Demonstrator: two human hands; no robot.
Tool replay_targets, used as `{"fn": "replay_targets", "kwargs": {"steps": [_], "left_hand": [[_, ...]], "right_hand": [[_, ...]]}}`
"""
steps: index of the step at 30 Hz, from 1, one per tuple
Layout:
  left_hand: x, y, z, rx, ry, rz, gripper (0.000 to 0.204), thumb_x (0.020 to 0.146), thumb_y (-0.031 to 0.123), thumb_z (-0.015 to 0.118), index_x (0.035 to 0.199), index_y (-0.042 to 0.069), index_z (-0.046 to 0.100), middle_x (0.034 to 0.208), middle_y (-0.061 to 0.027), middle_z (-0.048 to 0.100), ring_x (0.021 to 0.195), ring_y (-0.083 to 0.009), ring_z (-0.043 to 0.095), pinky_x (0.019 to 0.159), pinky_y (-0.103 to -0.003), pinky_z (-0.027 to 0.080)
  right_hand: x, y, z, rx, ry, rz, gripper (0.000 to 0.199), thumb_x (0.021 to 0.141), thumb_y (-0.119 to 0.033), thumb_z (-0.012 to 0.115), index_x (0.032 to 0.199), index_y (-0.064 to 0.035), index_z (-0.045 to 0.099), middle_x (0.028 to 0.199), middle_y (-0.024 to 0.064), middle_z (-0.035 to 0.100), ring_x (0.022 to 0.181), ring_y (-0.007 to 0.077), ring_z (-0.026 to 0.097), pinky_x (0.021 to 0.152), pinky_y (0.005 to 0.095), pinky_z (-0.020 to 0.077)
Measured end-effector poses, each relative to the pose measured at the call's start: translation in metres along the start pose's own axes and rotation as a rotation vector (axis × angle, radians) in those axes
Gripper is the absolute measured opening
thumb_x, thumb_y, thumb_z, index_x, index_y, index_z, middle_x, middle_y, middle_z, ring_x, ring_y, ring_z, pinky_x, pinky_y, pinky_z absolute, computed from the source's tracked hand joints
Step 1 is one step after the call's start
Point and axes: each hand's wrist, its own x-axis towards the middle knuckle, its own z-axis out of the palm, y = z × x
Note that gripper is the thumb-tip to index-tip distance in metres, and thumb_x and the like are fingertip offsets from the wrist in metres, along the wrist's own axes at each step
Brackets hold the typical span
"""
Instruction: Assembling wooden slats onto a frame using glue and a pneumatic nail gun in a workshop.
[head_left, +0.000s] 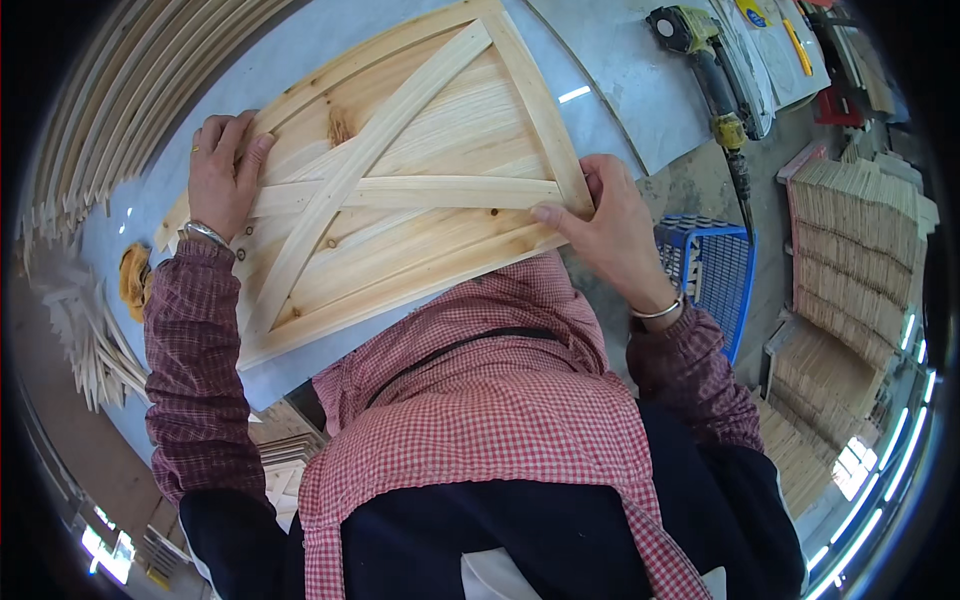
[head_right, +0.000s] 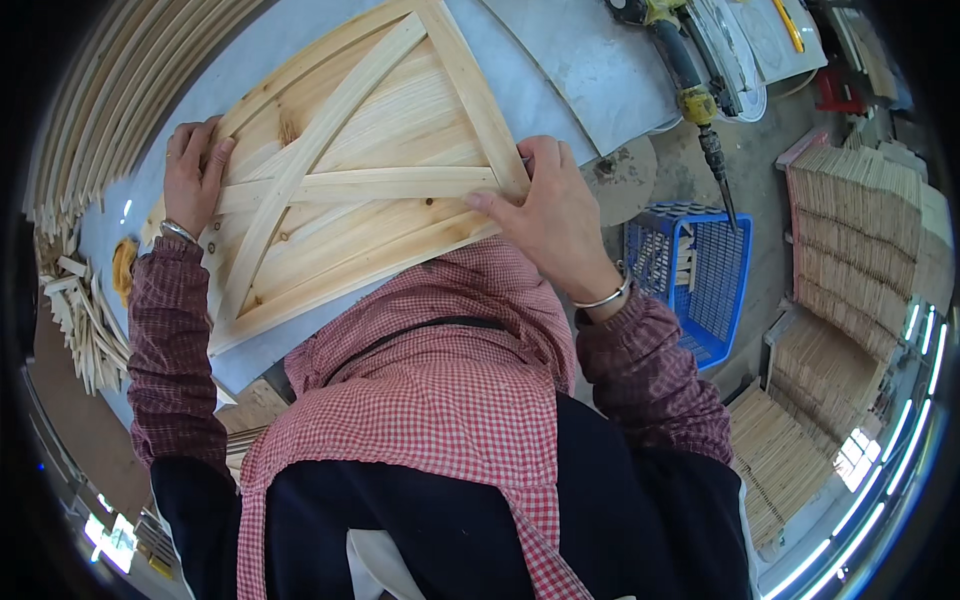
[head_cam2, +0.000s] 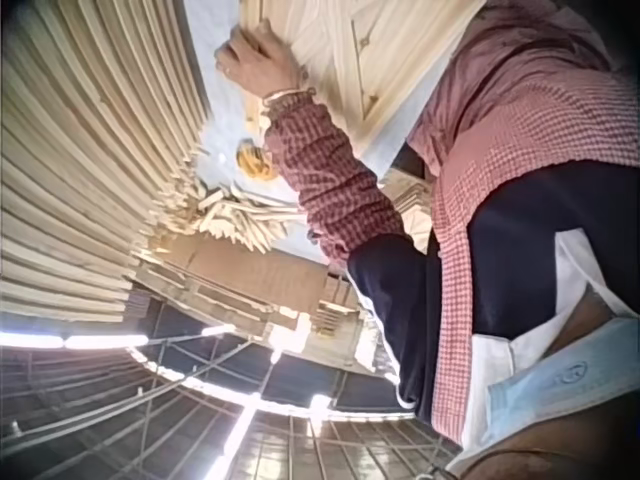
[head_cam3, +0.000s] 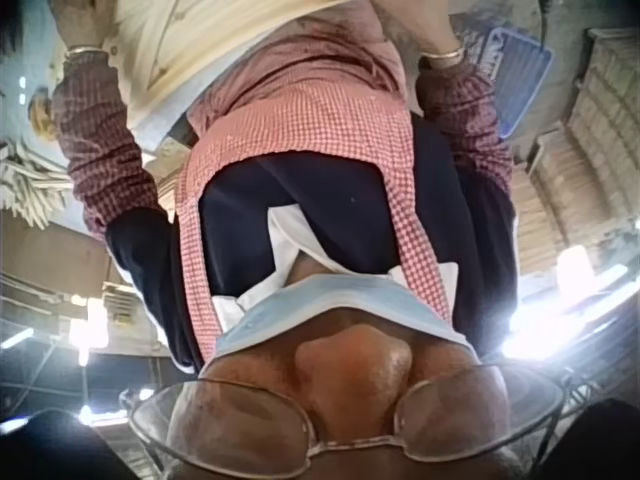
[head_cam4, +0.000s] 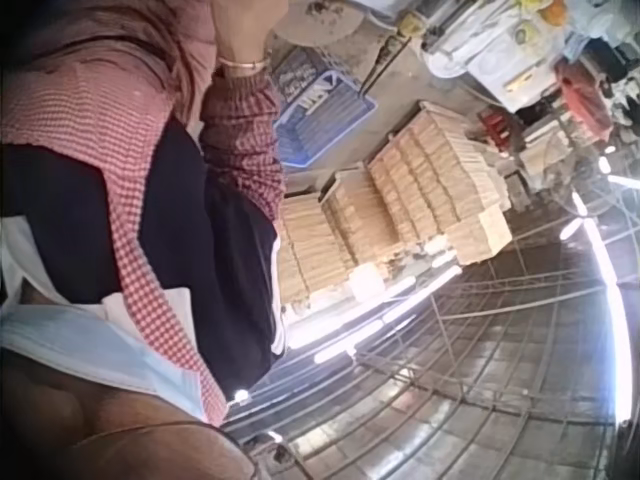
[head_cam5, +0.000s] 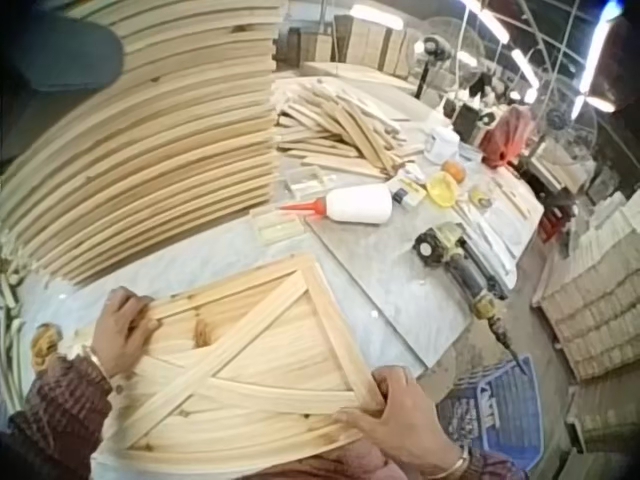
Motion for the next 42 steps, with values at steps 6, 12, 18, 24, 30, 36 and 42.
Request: {"fn": "replay_targets", "kwargs": {"steps": [6, 12, 18, 24, 30, 36, 42], "left_hand": [[0.001, -0.002, 0.0, -0.04, -0.012, -0.022, 0.032, 0.086, 0.028, 0.062, 0.108, 0.004, 0.061, 0.097, -0.0106, 0.056, 0.092, -0.0297, 0.052, 0.08, -0.038, 0.043], [0.002, -0.004, -0.004, -0.054, -0.002, 0.005, 0.031, 0.086, 0.027, 0.063, 0.104, 0.002, 0.059, 0.098, -0.0126, 0.056, 0.091, -0.03, 0.053, 0.08, -0.038, 0.043], [-0.013, 0.027, -0.081, -0.011, 0.009, -0.159, 0.033, 0.084, 0.027, 0.066, 0.103, 0.002, 0.054, 0.089, -0.0133, 0.06, 0.077, -0.0319, 0.059, 0.068, -0.037, 0.047], [-0.136, 0.061, -0.191, 0.201, 0.228, -0.259, 0.032, 0.084, 0.026, 0.067, 0.103, 0.003, 0.054, 0.085, -0.0137, 0.061, 0.071, -0.0307, 0.061, 0.062, -0.035, 0.048], [-0.417, 0.25, -0.257, 0.44, 0.593, -1.192, 0.027, 0.087, 0.025, 0.064, 0.097, 0.002, 0.055, 0.082, -0.0141, 0.06, 0.072, -0.0236, 0.061, 0.064, -0.03, 0.046], [-0.661, 0.303, -0.191, 0.349, 1.079, -1.812, 0.031, 0.088, 0.029, 0.061, 0.096, -0.001, 0.055, 0.08, -0.0166, 0.061, 0.074, -0.0264, 0.06, 0.07, -0.032, 0.046], [-0.737, 0.266, -0.125, 0.65, 0.809, -2.457, 0.047, 0.082, 0.038, 0.058, 0.096, -0.006, 0.06, 0.094, -0.0269, 0.063, 0.091, -0.0413, 0.06, 0.081, -0.044, 0.045]], "right_hand": [[0.006, 0.025, -0.023, 0.495, -0.239, 0.176, 0.032, 0.082, -0.017, 0.066, 0.105, 0.0022, 0.055, 0.085, 0.0052, 0.059, 0.075, 0.0129, 0.055, 0.068, 0.0259, 0.046], [-0.006, 0.03, -0.027, 0.765, -0.276, 0.274, 0.022, 0.089, -0.011, 0.057, 0.107, 0.0017, 0.058, 0.09, 0.0028, 0.061, 0.08, 0.0088, 0.056, 0.071, 0.0235, 0.0455], [-0.009, 0.025, -0.029, 0.84, -0.303, 0.253, 0.023, 0.093, -0.015, 0.052, 0.108, 0.001, 0.06, 0.096, 0.0052, 0.064, 0.086, 0.0102, 0.058, 0.075, 0.025, 0.0465], [0.011, 0.004, -0.004, 0.978, -0.408, 0.031, 0.021, 0.095, -0.016, 0.05, 0.103, 0.0006, 0.059, 0.093, 0.0064, 0.063, 0.088, 0.014, 0.06, 0.079, 0.0286, 0.0485], [-0.005, 0.005, -0.001, 0.929, -0.755, -0.137, 0.017, 0.095, -0.017, 0.051, 0.083, -0.0043, 0.054, 0.074, 0.0022, 0.054, 0.067, 0.0116, 0.054, 0.064, 0.0262, 0.0465], [-0.054, -0.038, 0.015, 0.89, -0.844, -0.077, 0.027, 0.097, -0.021, 0.049, 0.075, -0.0052, 0.05, 0.061, 0.0009, 0.046, 0.052, 0.0103, 0.046, 0.049, 0.0236, 0.0394], [-0.07, -0.051, 0.039, 0.674, -0.861, -0.13, 0.029, 0.097, -0.022, 0.049, 0.074, -0.0062, 0.049, 0.061, 0.0, 0.045, 0.051, 0.0086, 0.044, 0.047, 0.0229, 0.0374]]}}
